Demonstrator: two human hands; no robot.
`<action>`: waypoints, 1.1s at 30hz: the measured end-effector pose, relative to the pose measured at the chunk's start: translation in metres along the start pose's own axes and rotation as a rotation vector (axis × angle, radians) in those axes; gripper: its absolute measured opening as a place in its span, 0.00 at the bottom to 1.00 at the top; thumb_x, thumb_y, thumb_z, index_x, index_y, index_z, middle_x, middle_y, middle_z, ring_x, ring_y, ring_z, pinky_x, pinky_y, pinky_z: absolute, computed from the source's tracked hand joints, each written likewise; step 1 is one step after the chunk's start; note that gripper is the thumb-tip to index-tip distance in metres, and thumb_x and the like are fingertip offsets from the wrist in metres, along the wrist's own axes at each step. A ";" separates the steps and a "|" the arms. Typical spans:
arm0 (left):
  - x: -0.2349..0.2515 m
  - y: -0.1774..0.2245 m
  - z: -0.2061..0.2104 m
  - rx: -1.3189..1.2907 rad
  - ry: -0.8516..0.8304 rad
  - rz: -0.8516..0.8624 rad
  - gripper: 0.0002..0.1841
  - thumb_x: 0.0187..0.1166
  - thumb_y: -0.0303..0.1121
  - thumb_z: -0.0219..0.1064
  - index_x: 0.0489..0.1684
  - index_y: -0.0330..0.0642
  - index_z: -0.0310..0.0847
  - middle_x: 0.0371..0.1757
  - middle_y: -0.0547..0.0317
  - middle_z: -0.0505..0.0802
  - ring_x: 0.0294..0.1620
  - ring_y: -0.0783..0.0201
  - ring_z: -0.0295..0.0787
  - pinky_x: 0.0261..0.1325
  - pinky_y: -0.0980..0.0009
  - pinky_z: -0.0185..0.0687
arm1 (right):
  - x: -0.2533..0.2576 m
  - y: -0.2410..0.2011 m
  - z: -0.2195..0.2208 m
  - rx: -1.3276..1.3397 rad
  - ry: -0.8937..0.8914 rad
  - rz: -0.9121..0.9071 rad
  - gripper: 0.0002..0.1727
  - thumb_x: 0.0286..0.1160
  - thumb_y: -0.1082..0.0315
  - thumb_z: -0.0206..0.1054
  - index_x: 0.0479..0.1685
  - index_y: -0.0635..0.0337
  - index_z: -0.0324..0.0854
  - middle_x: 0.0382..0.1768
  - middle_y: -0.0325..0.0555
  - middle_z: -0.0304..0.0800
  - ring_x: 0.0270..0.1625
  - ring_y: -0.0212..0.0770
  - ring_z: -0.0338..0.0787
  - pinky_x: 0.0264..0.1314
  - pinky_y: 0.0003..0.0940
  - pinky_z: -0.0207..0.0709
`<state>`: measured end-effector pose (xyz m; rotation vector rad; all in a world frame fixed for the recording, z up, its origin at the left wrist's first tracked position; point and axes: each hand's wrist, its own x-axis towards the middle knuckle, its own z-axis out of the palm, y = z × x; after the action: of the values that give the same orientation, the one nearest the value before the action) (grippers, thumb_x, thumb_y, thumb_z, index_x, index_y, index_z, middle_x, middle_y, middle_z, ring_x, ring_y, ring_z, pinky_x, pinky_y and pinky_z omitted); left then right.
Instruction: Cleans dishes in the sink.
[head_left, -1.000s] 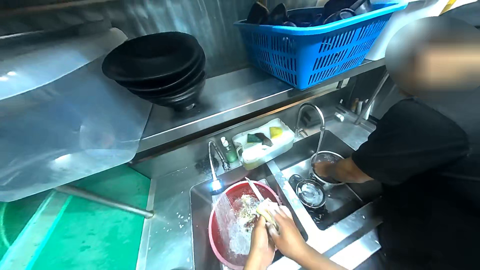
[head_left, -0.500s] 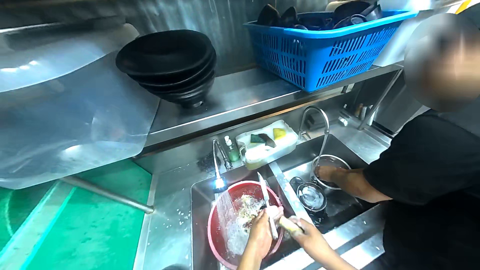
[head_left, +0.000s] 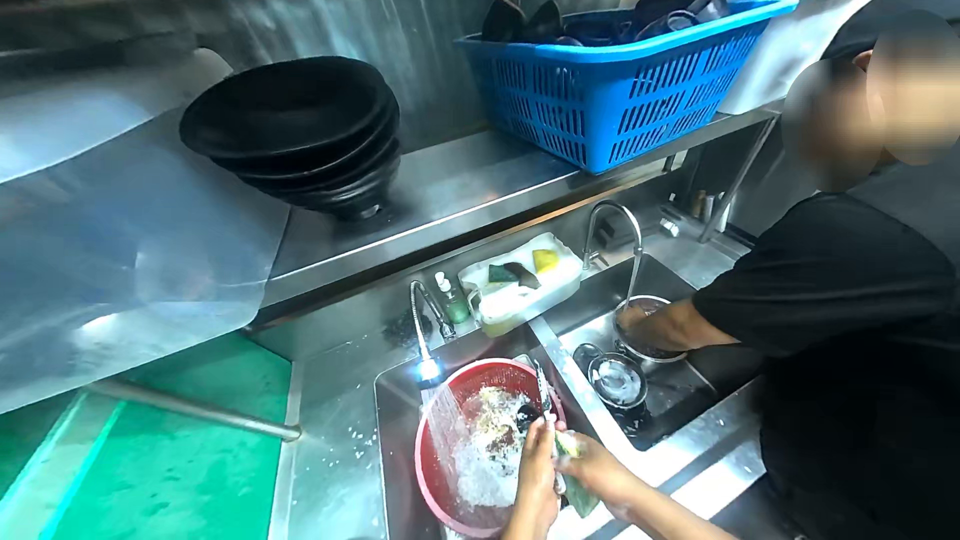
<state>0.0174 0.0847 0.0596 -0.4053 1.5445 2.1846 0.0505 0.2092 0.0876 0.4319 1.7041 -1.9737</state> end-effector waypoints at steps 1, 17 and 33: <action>0.001 -0.002 -0.002 -0.039 -0.014 -0.010 0.20 0.92 0.38 0.55 0.76 0.38 0.69 0.57 0.47 0.91 0.54 0.57 0.90 0.56 0.59 0.88 | 0.003 0.002 -0.003 0.036 -0.036 0.016 0.25 0.72 0.64 0.74 0.69 0.61 0.77 0.49 0.51 0.92 0.48 0.44 0.93 0.54 0.45 0.88; 0.055 -0.051 -0.055 -0.090 0.367 -0.511 0.15 0.88 0.38 0.59 0.62 0.38 0.78 0.44 0.51 0.88 0.31 0.62 0.84 0.33 0.67 0.80 | 0.041 0.006 -0.172 -0.822 0.386 0.355 0.28 0.77 0.58 0.69 0.75 0.61 0.76 0.64 0.64 0.87 0.67 0.61 0.87 0.72 0.65 0.76; 0.192 -0.155 -0.044 0.167 0.453 -0.694 0.23 0.91 0.39 0.55 0.78 0.35 0.69 0.68 0.35 0.85 0.58 0.46 0.87 0.57 0.50 0.83 | 0.117 0.058 -0.191 -0.787 0.300 0.529 0.35 0.79 0.51 0.68 0.85 0.53 0.68 0.70 0.58 0.85 0.72 0.58 0.85 0.76 0.63 0.75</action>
<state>-0.0711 0.1219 -0.1726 -1.2344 1.4762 1.4716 -0.0296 0.3727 -0.0556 0.7923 2.0978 -0.8069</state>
